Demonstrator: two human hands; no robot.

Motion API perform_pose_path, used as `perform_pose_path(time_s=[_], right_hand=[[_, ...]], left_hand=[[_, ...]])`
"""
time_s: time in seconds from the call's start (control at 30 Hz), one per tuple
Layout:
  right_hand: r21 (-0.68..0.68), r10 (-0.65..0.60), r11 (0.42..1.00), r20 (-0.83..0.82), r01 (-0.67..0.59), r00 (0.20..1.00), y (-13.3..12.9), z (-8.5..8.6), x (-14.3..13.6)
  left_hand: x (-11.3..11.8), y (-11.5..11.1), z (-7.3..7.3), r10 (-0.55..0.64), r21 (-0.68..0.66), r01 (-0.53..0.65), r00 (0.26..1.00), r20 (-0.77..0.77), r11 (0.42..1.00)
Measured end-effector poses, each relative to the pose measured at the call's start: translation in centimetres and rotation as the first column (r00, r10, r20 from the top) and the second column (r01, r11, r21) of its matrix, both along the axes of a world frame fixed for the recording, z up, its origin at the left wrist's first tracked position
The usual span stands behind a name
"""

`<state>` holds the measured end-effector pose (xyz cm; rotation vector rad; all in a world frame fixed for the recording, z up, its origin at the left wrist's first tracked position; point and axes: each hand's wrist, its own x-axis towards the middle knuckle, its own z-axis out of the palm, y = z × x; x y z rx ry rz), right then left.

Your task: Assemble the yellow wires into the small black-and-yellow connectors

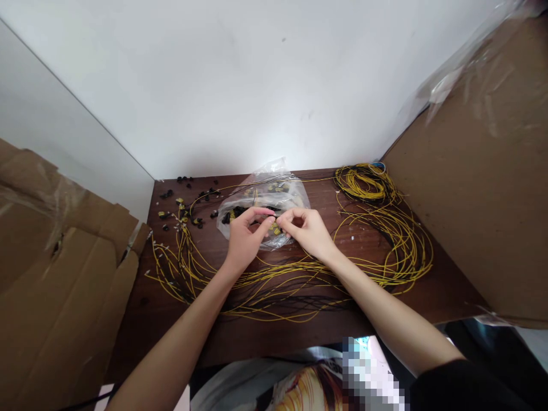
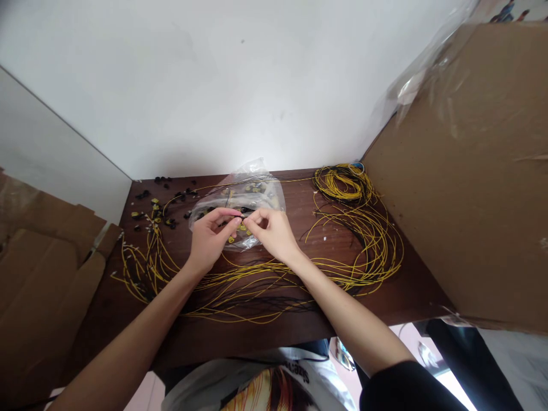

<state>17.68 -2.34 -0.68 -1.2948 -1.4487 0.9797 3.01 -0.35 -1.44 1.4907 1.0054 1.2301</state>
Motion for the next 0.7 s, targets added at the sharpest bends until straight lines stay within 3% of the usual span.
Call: perform_pose_path(time_s=[0.13,0.33,0.47,0.7], right_hand=[[-0.009,0.003,1.0,-0.007,-0.003,1.0,-0.01,0.09,-0.03],[-0.013,0.066,0.998,-0.009,-0.066,0.998,-0.28,0.51,-0.25],[0.006,0.086,0.996,0.017,-0.087,0.996,-0.37,0.58,-0.32],[0.043,0.001,0.999,-0.05,0.001,0.999,0.02,-0.39,-0.16]], left_hand=[[0.08,-0.08,0.19,-0.006,-0.006,0.006,1.0,0.023,1.0],[0.15,-0.04,0.34,-0.046,-0.055,0.058,0.98,0.192,0.997],[-0.05,0.03,0.51,-0.06,-0.034,0.066,0.985,0.159,0.997],[-0.37,0.19,0.21,0.025,0.091,-0.03,0.998,0.054,0.995]])
